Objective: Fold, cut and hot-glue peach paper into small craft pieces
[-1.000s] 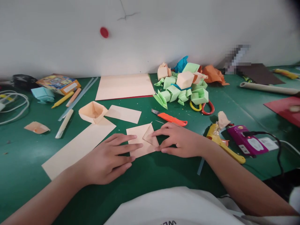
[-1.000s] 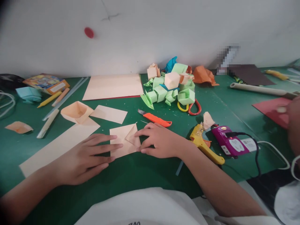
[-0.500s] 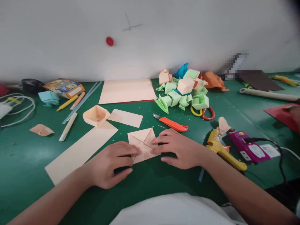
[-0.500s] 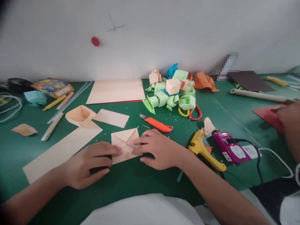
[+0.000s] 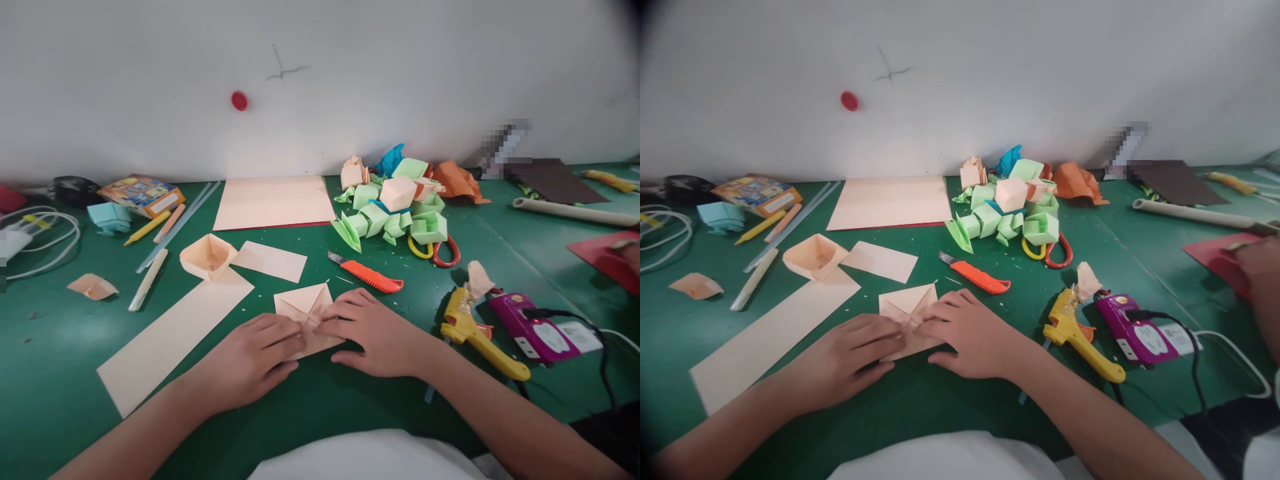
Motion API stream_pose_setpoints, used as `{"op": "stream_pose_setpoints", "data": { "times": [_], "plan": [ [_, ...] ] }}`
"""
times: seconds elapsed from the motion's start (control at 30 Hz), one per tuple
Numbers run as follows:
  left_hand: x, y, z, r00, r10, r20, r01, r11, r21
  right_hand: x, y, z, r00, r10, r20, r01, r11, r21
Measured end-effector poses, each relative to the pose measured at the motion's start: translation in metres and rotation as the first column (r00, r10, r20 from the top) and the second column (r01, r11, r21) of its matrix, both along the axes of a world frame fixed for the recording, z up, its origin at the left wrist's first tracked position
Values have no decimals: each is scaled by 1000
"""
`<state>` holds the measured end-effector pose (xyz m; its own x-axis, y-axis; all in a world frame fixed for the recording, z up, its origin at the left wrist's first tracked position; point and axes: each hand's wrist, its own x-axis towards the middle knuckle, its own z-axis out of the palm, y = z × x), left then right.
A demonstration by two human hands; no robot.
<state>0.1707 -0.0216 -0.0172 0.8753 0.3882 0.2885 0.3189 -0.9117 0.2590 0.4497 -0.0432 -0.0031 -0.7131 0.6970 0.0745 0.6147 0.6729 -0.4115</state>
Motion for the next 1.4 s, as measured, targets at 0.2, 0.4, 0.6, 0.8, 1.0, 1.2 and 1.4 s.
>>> {"op": "stream_pose_setpoints", "data": {
  "times": [0.2,0.4,0.6,0.8,1.0,1.2,1.4],
  "plan": [
    [6,-4,4,1000,3,0,-3,978,209,-6,-1,-1,1000,-16,6,16,999,32],
    [6,-3,3,996,40,77,-55,977,208,-5,0,-8,996,-38,-76,47,992,119],
    [5,-1,0,960,203,193,-204,979,-15,-5,0,-14,947,-166,-276,203,973,110],
    [8,4,-1,883,416,216,-374,904,-207,-6,1,-13,894,-340,-292,322,940,-109],
    [14,7,-4,842,531,99,-506,839,-198,-8,2,-14,849,-476,-230,429,875,-224],
    [18,7,-9,877,478,44,-476,878,-41,-8,5,-13,878,-414,-242,400,910,-104],
    [17,4,-8,918,391,62,-396,902,174,-6,6,-19,903,-361,-234,363,931,-39]
  ]
}}
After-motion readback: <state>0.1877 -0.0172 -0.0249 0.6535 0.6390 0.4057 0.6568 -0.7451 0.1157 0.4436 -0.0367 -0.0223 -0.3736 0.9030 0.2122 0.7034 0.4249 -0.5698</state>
